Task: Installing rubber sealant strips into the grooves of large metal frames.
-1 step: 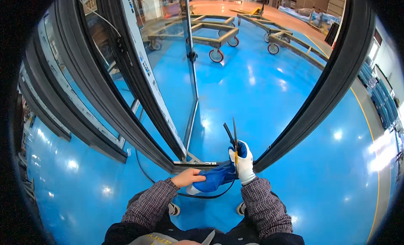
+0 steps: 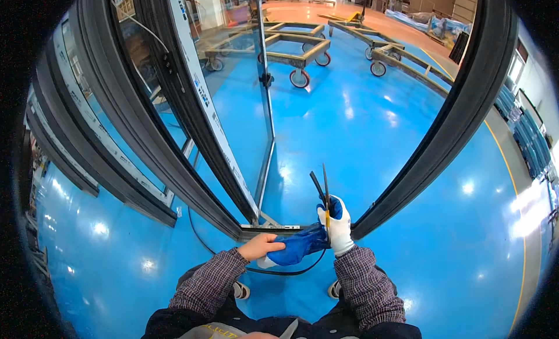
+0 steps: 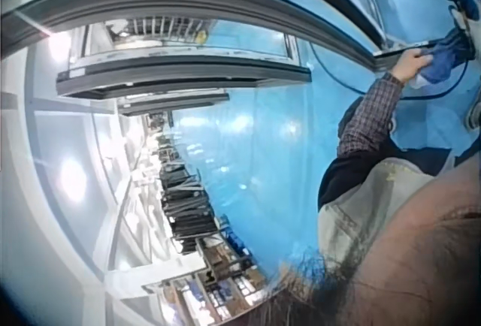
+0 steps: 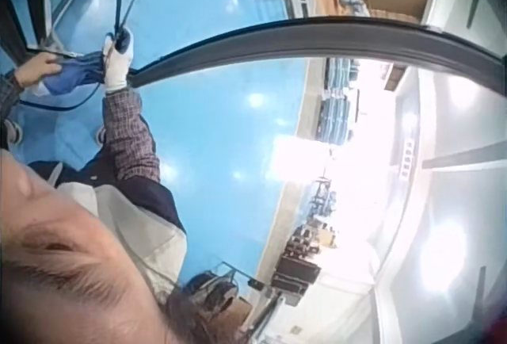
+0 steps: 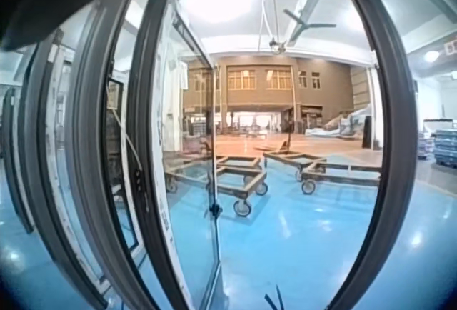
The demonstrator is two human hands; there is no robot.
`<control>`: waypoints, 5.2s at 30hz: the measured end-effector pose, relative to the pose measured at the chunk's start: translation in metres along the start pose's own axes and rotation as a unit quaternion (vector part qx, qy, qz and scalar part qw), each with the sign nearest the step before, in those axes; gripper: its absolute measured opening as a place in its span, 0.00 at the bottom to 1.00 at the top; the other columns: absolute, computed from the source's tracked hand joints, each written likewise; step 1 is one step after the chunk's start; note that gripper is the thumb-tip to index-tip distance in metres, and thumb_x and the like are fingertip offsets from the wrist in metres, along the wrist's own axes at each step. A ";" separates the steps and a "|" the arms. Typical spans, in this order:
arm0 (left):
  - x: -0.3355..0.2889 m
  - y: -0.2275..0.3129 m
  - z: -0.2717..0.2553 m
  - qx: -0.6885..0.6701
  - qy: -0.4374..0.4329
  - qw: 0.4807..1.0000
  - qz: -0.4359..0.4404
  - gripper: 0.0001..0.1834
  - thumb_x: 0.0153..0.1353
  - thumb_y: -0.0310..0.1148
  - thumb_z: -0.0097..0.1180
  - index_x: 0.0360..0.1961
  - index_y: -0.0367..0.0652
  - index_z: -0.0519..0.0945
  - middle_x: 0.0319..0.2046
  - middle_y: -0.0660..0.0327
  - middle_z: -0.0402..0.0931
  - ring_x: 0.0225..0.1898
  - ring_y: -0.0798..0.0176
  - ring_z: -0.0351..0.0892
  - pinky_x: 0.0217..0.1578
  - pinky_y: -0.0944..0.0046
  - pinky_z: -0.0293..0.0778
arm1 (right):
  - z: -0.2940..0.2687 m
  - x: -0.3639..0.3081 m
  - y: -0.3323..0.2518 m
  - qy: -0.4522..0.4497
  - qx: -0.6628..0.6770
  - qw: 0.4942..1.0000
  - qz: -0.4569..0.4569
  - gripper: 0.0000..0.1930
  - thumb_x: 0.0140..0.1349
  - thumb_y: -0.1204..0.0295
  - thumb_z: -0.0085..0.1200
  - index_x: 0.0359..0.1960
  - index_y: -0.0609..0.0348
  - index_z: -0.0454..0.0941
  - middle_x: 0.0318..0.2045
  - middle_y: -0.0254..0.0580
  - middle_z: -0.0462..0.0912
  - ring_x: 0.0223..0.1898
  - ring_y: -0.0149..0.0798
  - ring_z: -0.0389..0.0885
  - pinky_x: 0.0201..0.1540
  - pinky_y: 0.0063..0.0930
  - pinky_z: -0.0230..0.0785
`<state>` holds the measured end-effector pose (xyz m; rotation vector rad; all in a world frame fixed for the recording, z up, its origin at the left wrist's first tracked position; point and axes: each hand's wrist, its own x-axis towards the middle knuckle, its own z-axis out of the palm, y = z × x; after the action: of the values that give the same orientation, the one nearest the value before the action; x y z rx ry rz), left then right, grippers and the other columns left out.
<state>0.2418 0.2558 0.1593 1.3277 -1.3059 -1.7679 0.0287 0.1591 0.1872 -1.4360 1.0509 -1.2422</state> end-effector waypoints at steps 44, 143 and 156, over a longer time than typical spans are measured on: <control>-0.039 0.034 -0.061 -0.150 0.457 0.868 0.125 0.08 0.65 0.31 0.48 0.40 0.38 0.72 0.30 0.60 0.70 0.29 0.66 0.70 0.32 0.68 0.71 | 0.031 -0.049 0.081 -0.224 -0.335 0.860 0.313 0.30 0.54 0.61 0.56 0.58 0.57 0.63 0.40 0.50 0.79 0.35 0.41 0.80 0.36 0.31 0.72; -0.014 0.015 -0.027 0.013 0.165 0.985 0.056 0.11 0.64 0.37 0.50 0.34 0.40 0.76 0.23 0.69 0.67 0.23 0.74 0.63 0.27 0.73 0.62 | 0.042 -0.020 0.000 -0.149 0.152 0.925 0.316 0.13 0.64 0.73 0.50 0.49 0.63 0.74 0.40 0.41 0.80 0.37 0.30 0.77 0.47 0.20 0.70; -0.017 0.010 -0.035 0.021 0.156 0.986 0.048 0.09 0.63 0.36 0.51 0.35 0.40 0.75 0.24 0.68 0.67 0.25 0.72 0.63 0.30 0.72 0.63 | 0.053 -0.021 -0.003 -0.200 0.162 0.908 0.331 0.08 0.63 0.73 0.50 0.41 0.62 0.76 0.32 0.34 0.77 0.30 0.25 0.71 0.38 0.15 0.67</control>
<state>0.2791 0.2539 0.1736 1.4714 -1.2138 -1.4070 0.0788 0.1863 0.1834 -0.8999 0.8827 -0.5588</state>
